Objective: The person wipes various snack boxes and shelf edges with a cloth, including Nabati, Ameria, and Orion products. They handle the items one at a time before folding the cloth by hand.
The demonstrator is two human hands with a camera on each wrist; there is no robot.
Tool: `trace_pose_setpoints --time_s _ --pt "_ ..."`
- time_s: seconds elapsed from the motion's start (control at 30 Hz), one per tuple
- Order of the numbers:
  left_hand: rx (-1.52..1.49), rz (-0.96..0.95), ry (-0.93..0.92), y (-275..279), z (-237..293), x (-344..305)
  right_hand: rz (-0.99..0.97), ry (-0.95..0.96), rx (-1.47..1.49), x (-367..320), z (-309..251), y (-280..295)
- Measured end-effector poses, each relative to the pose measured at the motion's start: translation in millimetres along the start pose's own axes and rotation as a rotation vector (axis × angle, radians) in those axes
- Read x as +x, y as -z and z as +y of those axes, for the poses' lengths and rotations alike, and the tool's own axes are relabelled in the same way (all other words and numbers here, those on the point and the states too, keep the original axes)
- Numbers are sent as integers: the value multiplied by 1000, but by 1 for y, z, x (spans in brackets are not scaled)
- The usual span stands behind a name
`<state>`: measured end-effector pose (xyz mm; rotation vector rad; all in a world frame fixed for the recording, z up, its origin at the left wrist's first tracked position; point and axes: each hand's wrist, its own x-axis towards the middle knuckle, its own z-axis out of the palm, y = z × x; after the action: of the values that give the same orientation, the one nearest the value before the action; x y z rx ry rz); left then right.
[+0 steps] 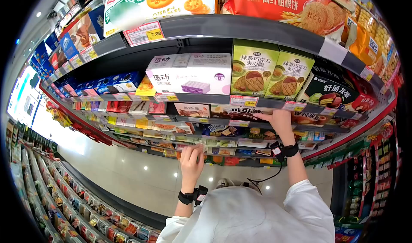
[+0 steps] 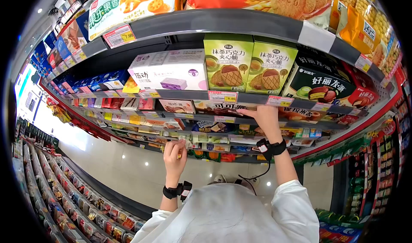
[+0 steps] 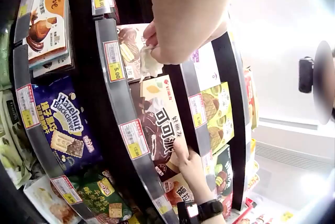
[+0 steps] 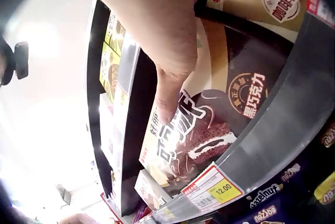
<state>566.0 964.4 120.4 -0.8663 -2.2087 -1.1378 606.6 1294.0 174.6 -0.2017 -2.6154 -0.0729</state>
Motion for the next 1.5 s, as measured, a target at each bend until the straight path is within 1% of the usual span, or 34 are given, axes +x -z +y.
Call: trace_pose_setpoints --time_s 0.07,0.13,0.23,0.33,0.47,0.67,0.77,0.8,0.9,1.0,1.07,1.17,1.3,1.43,1.47,1.5 --pt "-10 -13 12 0 1 0 -59 -37 6 -6 -2 6" --pt "-10 -4 -8 -1 6 4 47 -64 101 -9 -4 8" --pt "-22 9 -52 -5 10 9 157 -25 98 -18 -10 14" --pt "-43 6 -78 -9 16 14 97 -48 303 -28 -8 19" --pt "-50 18 -109 -11 24 19 156 -47 384 -35 -12 23" --pt "-55 65 -143 -7 37 27 203 -50 400 -37 -14 20" --pt "-64 89 -166 -8 37 26 270 -41 350 -41 -18 20" --pt "-62 89 -168 -8 37 26 235 -68 409 -43 -16 18" --pt "-64 84 -168 -10 39 27 226 -79 477 -45 -15 16" --pt "-67 82 -166 -11 40 29 267 -51 439 -46 -17 13" --pt "-66 86 -169 -12 41 32 261 -58 463 -47 -17 12" --pt "-43 178 -196 -12 41 43 278 -50 477 -46 -18 13" --pt "-8 365 -143 -12 45 67 284 -33 515 -45 -16 14" --pt "16 270 -169 -29 44 86 290 -34 576 -42 -16 17" --pt "-11 204 -183 -34 44 86 294 -36 582 -42 -16 18" --pt "-54 138 -153 -44 44 86 298 -39 587 -42 -15 19"
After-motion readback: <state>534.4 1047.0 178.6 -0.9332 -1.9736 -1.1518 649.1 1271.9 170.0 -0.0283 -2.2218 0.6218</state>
